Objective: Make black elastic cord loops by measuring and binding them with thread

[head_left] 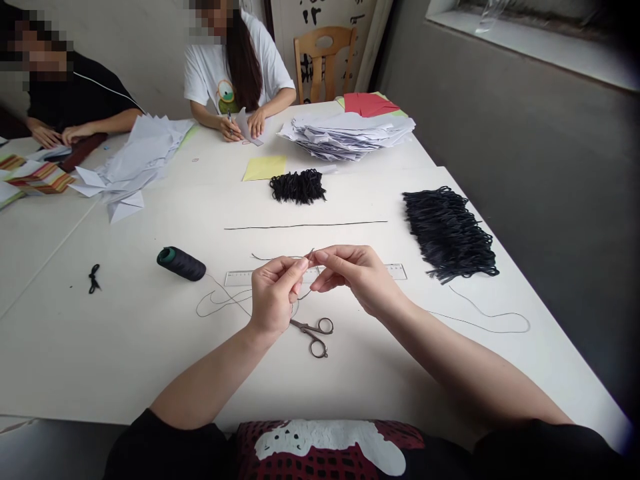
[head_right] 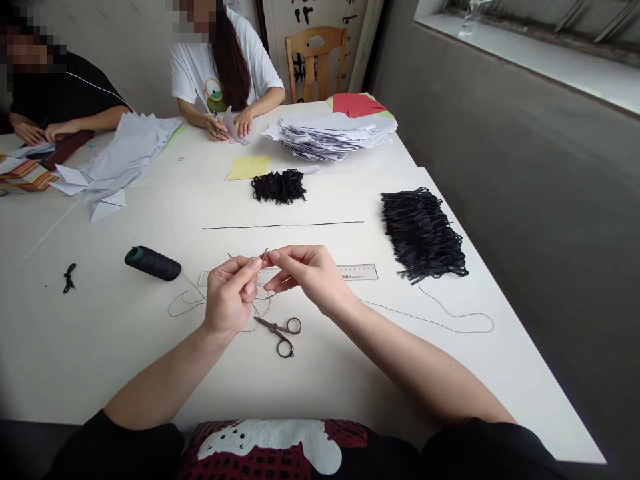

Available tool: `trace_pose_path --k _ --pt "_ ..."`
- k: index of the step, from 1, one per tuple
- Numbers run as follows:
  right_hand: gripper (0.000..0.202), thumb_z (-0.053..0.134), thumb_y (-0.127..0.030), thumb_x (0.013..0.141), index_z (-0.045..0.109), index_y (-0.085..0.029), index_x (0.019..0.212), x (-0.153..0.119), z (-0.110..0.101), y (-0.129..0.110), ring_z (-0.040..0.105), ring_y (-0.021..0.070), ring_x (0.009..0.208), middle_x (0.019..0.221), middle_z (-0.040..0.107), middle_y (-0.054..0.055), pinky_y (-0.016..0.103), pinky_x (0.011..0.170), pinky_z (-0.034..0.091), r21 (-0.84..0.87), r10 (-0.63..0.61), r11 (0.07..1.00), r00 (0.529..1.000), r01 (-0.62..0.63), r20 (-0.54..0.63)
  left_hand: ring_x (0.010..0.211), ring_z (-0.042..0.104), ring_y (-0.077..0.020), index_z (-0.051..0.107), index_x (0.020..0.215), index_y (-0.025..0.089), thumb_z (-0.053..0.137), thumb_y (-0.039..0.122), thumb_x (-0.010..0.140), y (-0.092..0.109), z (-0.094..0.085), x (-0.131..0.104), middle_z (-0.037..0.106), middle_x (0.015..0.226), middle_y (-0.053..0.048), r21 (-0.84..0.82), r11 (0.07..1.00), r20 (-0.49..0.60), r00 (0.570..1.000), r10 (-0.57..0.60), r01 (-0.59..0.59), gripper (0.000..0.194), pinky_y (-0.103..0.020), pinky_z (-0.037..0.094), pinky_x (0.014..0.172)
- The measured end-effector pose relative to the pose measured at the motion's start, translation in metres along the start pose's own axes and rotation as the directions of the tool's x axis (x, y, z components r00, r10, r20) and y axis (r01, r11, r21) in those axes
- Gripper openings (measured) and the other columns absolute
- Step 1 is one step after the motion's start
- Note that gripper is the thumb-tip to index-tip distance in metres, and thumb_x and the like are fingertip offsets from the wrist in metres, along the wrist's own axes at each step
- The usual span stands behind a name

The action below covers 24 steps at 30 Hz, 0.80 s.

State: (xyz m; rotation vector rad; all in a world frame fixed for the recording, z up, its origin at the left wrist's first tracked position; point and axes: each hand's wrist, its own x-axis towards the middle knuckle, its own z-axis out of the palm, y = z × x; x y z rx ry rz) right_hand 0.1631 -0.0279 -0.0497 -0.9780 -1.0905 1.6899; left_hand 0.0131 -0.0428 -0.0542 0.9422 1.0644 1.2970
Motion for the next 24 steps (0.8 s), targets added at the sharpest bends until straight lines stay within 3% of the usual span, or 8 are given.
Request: trace_pose_path --k 6,8,11,16,21,24 --pt "0.038 0.078 -0.047 0.074 0.074 -0.02 0.099 0.0022 -0.0004 0.0025 0.064 0.0112 0.067 0.101 0.071 0.007 0.024 0.058 0.054 -0.047 -0.026 0.999 1.0 0.027 0.011 0.04 0.026 -0.0042 0.065 0.06 0.017 0.076 0.035 0.073 -0.0021 -0.0023 0.001 0.037 0.043 0.006 0.018 1.0 0.017 1.0 0.0 0.0 0.025 -0.02 0.016 0.037" --pt "0.034 0.08 -0.045 0.071 0.075 -0.021 0.094 0.0039 -0.0012 0.0047 0.059 0.0091 0.065 0.101 0.071 0.006 0.023 0.057 0.05 -0.06 -0.043 0.997 0.999 0.042 -0.004 0.04 0.025 -0.0043 0.066 0.061 0.017 0.075 0.035 0.073 -0.0027 -0.0023 0.0007 0.036 0.043 0.006 0.019 1.0 0.032 0.999 -0.009 0.009 0.023 -0.02 0.016 0.037" --pt "0.028 0.082 -0.043 0.069 0.076 -0.019 0.081 0.0059 -0.0019 0.007 0.05 0.0071 0.061 0.089 0.07 0.004 0.024 0.058 0.044 -0.014 -0.035 0.999 0.999 0.035 -0.024 0.039 0.025 -0.0042 0.066 0.06 0.017 0.076 0.034 0.072 -0.003 -0.0014 0.0003 0.034 0.042 0.007 0.001 1.0 0.038 0.999 -0.023 0.023 0.024 -0.02 0.016 0.036" --pt "0.027 0.083 -0.042 0.067 0.074 -0.018 0.075 0.0064 -0.0009 0.0061 0.044 0.0074 0.058 0.071 0.064 0.001 0.024 0.056 0.038 0.072 -0.017 0.997 0.999 0.02 -0.034 0.038 0.024 -0.004 0.07 0.065 0.017 0.076 0.035 0.073 -0.0039 -0.0013 0.0007 0.033 0.042 0.007 -0.013 1.0 0.051 0.999 -0.015 0.015 0.021 -0.02 0.015 0.036" --pt "0.028 0.076 -0.046 0.075 0.072 -0.019 0.083 0.0055 -0.0013 0.0028 0.047 0.006 0.061 0.097 0.067 0.003 0.023 0.057 0.038 0.186 -0.037 0.981 0.993 0.057 -0.113 0.04 0.024 -0.0037 0.071 0.065 0.016 0.078 0.035 0.072 -0.0044 -0.0028 0.001 0.036 0.043 0.006 -0.032 0.999 0.027 0.999 -0.031 0.032 0.021 -0.019 0.014 0.036" --pt "0.031 0.077 -0.046 0.076 0.074 -0.02 0.094 0.005 -0.0011 0.003 0.049 0.0068 0.066 0.099 0.065 0.003 0.023 0.059 0.039 0.164 -0.006 0.986 0.999 0.013 -0.042 0.041 0.025 -0.0036 0.069 0.063 0.016 0.079 0.034 0.071 -0.0036 -0.0026 0.0007 0.035 0.043 0.006 -0.054 0.998 0.025 0.999 -0.03 0.031 0.022 -0.018 0.014 0.036"
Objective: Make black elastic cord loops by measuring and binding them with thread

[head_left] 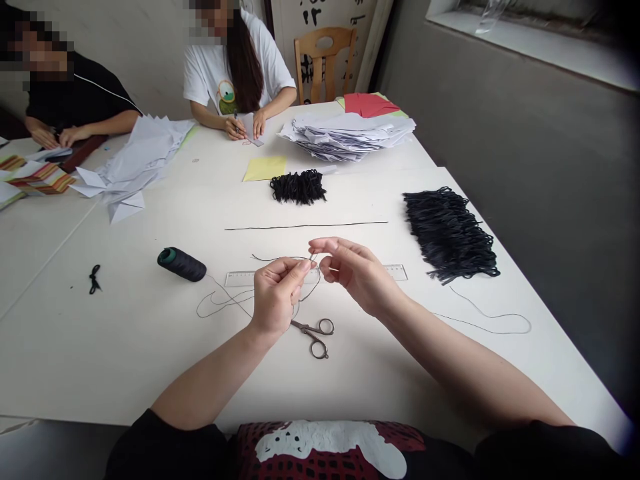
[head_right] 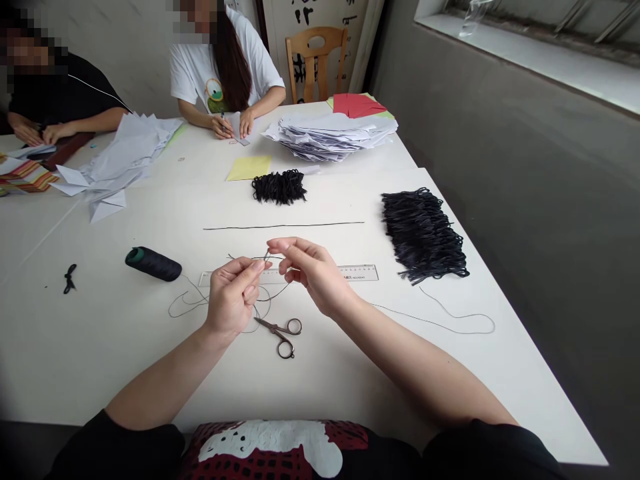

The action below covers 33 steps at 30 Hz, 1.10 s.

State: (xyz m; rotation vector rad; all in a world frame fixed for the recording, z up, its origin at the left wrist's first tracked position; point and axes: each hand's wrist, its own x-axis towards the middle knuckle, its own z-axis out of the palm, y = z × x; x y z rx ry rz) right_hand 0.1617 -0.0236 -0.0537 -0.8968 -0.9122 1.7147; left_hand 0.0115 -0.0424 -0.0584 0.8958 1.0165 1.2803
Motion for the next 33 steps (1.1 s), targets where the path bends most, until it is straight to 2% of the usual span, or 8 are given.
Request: trace_pose_path --k 3,8,13,18,21,24,28,33 --pt "0.031 0.082 -0.042 0.071 0.076 -0.021 0.094 0.0 0.001 0.003 0.048 0.0071 0.066 0.093 0.066 0.003 0.024 0.06 0.039 -0.064 0.037 0.997 0.998 -0.033 0.058 0.04 0.025 -0.0033 0.071 0.064 0.016 0.079 0.034 0.07 0.001 0.001 0.0 0.033 0.043 0.007 -0.019 1.0 0.009 1.0 -0.009 0.009 0.021 -0.017 0.014 0.036" --pt "0.023 0.085 -0.04 0.067 0.078 -0.021 0.077 0.001 0.002 0.009 0.045 0.0065 0.06 0.084 0.069 0.002 0.025 0.058 0.038 -0.055 0.019 0.998 0.999 -0.018 0.028 0.04 0.027 -0.0035 0.069 0.061 0.016 0.08 0.033 0.068 0.002 0.002 0.0 0.035 0.043 0.006 -0.052 0.998 0.004 0.999 -0.038 0.038 0.021 -0.017 0.015 0.035" --pt "0.022 0.082 -0.043 0.07 0.079 -0.022 0.075 0.001 0.001 0.008 0.048 0.0082 0.058 0.067 0.066 0.001 0.024 0.054 0.038 -0.121 -0.039 0.992 0.999 0.04 0.013 0.04 0.028 -0.0038 0.067 0.059 0.016 0.078 0.033 0.072 0.001 0.002 0.0 0.04 0.044 0.005 -0.033 0.999 0.026 1.0 -0.004 0.005 0.024 -0.018 0.014 0.035" --pt "0.023 0.081 -0.043 0.071 0.078 -0.021 0.075 -0.002 0.001 0.003 0.051 0.0091 0.056 0.069 0.068 0.002 0.024 0.053 0.04 -0.247 -0.134 0.96 0.991 0.133 0.012 0.041 0.03 -0.0045 0.067 0.06 0.017 0.072 0.031 0.08 0.0 0.0 -0.002 0.039 0.044 0.005 0.049 0.994 0.096 0.991 0.088 -0.094 0.025 -0.019 0.019 0.037" --pt "0.025 0.08 -0.044 0.073 0.077 -0.019 0.075 -0.004 0.001 0.0 0.052 0.0083 0.055 0.072 0.07 0.003 0.024 0.052 0.041 -0.281 -0.141 0.949 0.989 0.144 0.033 0.041 0.031 -0.0047 0.067 0.061 0.017 0.071 0.029 0.082 0.0 0.0 -0.003 0.039 0.043 0.006 0.077 0.987 0.124 0.984 0.13 -0.14 0.025 -0.02 0.026 0.04" --pt "0.03 0.074 -0.047 0.079 0.075 -0.018 0.08 -0.005 0.0 -0.004 0.057 0.0081 0.056 0.08 0.071 0.004 0.023 0.054 0.043 -0.281 -0.12 0.951 0.991 0.13 0.051 0.041 0.03 -0.0043 0.066 0.06 0.017 0.07 0.027 0.082 -0.001 0.0 -0.002 0.037 0.042 0.007 0.09 0.985 0.102 0.985 0.136 -0.145 0.024 -0.021 0.033 0.046" --pt "0.032 0.072 -0.048 0.082 0.071 -0.016 0.09 -0.006 0.001 -0.005 0.064 0.0102 0.059 0.085 0.07 0.004 0.023 0.056 0.049 -0.235 -0.072 0.968 0.994 0.09 0.083 0.041 0.028 -0.0047 0.066 0.062 0.018 0.071 0.029 0.08 -0.002 -0.003 -0.001 0.038 0.044 0.007 0.087 0.991 0.039 0.995 0.094 -0.097 0.022 -0.021 0.026 0.042" --pt "0.031 0.077 -0.044 0.078 0.068 -0.014 0.082 -0.007 0.002 -0.003 0.066 0.012 0.057 0.074 0.068 0.002 0.022 0.053 0.051 -0.259 -0.111 0.957 0.99 0.13 0.088 0.044 0.032 -0.0059 0.067 0.063 0.018 0.071 0.028 0.081 -0.003 -0.004 0.0 0.041 0.046 0.006 0.12 0.979 0.054 0.986 0.16 -0.166 0.021 -0.022 0.027 0.044"
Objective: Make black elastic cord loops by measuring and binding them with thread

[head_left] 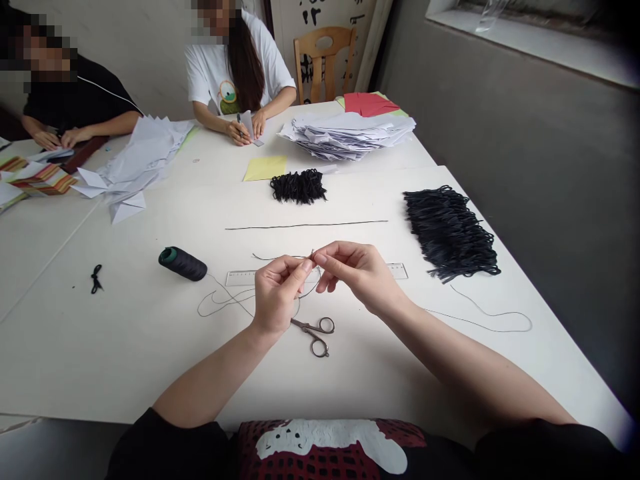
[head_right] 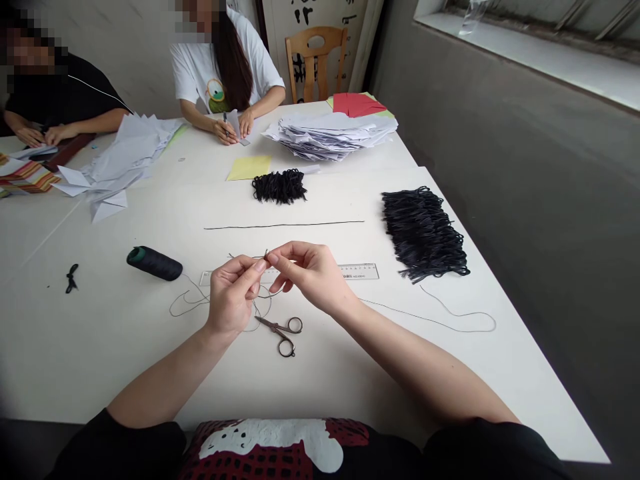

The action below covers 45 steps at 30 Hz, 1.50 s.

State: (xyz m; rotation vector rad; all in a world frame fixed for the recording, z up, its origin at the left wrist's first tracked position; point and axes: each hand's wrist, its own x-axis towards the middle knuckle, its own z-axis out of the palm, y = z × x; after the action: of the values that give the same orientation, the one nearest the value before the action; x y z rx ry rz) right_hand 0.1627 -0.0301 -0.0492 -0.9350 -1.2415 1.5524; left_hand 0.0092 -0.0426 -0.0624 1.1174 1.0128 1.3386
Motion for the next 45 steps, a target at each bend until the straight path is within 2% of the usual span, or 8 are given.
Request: trace_pose_path --k 9,17,20,25,29,36,41,45 --pt "0.029 0.074 -0.042 0.081 0.065 -0.015 0.08 -0.002 -0.003 -0.004 0.065 0.011 0.055 0.072 0.066 0.001 0.02 0.049 0.048 -0.11 -0.041 0.993 0.999 0.04 -0.006 0.051 0.045 -0.0092 0.068 0.067 0.019 0.071 0.03 0.082 -0.002 0.0 0.0 0.052 0.052 0.002 0.037 0.997 0.071 0.995 0.071 -0.073 0.018 -0.024 0.036 0.05" --pt "0.026 0.074 -0.041 0.081 0.07 -0.016 0.089 0.002 -0.001 0.003 0.059 0.0098 0.067 0.084 0.068 0.004 0.022 0.056 0.047 0.02 -0.017 1.0 0.998 0.016 0.055 0.049 0.04 -0.0084 0.065 0.063 0.018 0.072 0.035 0.078 0.001 0.003 0.002 0.052 0.053 0.002 0.011 0.999 0.071 0.997 0.033 -0.034 0.023 -0.024 0.03 0.046" --pt "0.026 0.076 -0.039 0.078 0.065 -0.016 0.077 0.005 -0.002 0.003 0.05 0.0061 0.06 0.077 0.065 0.002 0.019 0.052 0.041 0.116 -0.025 0.993 1.0 0.024 0.007 0.046 0.032 -0.006 0.063 0.064 0.017 0.072 0.036 0.078 0.006 0.002 0.004 0.048 0.053 0.003 -0.02 0.992 0.121 0.985 -0.122 0.125 0.025 -0.022 0.022 0.042" --pt "0.028 0.072 -0.038 0.081 0.052 -0.019 0.079 0.014 -0.028 -0.015 0.059 0.0086 0.06 0.075 0.062 0.0 0.018 0.049 0.047 0.221 0.045 0.975 0.978 0.001 -0.203 0.041 0.015 -0.0021 0.062 0.072 0.016 0.074 0.037 0.073 0.017 -0.005 0.01 0.034 0.052 0.008 -0.09 0.896 0.219 0.886 -0.409 0.435 0.024 -0.019 0.009 0.038" --pt "0.021 0.062 -0.015 0.087 0.049 -0.019 0.071 0.021 -0.068 -0.035 0.056 0.0061 0.057 0.06 0.046 -0.006 0.027 0.076 0.057 0.187 -0.075 0.965 0.878 0.183 -0.473 0.04 0.016 -0.001 0.06 0.07 0.015 0.075 0.035 0.072 0.023 -0.015 0.014 0.035 0.052 0.008 -0.026 0.885 0.237 0.863 -0.446 0.465 0.025 -0.017 0.009 0.038" --pt "0.035 0.043 0.003 0.091 0.046 -0.019 0.064 0.017 -0.129 -0.054 0.046 0.0032 0.046 0.048 0.041 -0.009 0.039 0.083 0.055 -0.1 -0.318 0.914 0.543 0.393 -0.777 0.04 0.021 -0.0008 0.063 0.066 0.014 0.076 0.03 0.072 0.023 -0.04 0.012 0.044 0.051 0.004 0.064 0.843 0.248 0.81 -0.532 0.534 0.022 -0.015 0.013 0.037" --pt "0.039 0.034 0.006 0.092 0.043 -0.02 0.065 0.019 -0.147 -0.055 0.047 0.0043 0.044 0.046 0.04 -0.009 0.038 0.08 0.056 -0.188 -0.365 0.904 0.466 0.383 -0.806 0.048 0.056 -0.0077 0.071 0.068 0.012 0.078 0.03 0.069 0.026 -0.045 0.014 0.069 0.064 -0.008 0.172 0.739 0.408 0.636 -0.655 0.651 0.019 -0.016 0.041 0.046" --pt "0.04 0.03 0.006 0.093 0.043 -0.021 0.065 0.024 -0.16 -0.056 0.046 0.0047 0.043 0.047 0.039 -0.008 0.038 0.078 0.056 -0.205 -0.358 0.91 0.432 0.362 -0.828 0.073 0.073 -0.0197 0.076 0.076 0.014 0.08 0.034 0.072 0.025 -0.048 0.016 0.076 0.082 -0.013 0.263 0.701 0.432 0.568 -0.7 0.663 0.021 -0.022 0.054 0.06"
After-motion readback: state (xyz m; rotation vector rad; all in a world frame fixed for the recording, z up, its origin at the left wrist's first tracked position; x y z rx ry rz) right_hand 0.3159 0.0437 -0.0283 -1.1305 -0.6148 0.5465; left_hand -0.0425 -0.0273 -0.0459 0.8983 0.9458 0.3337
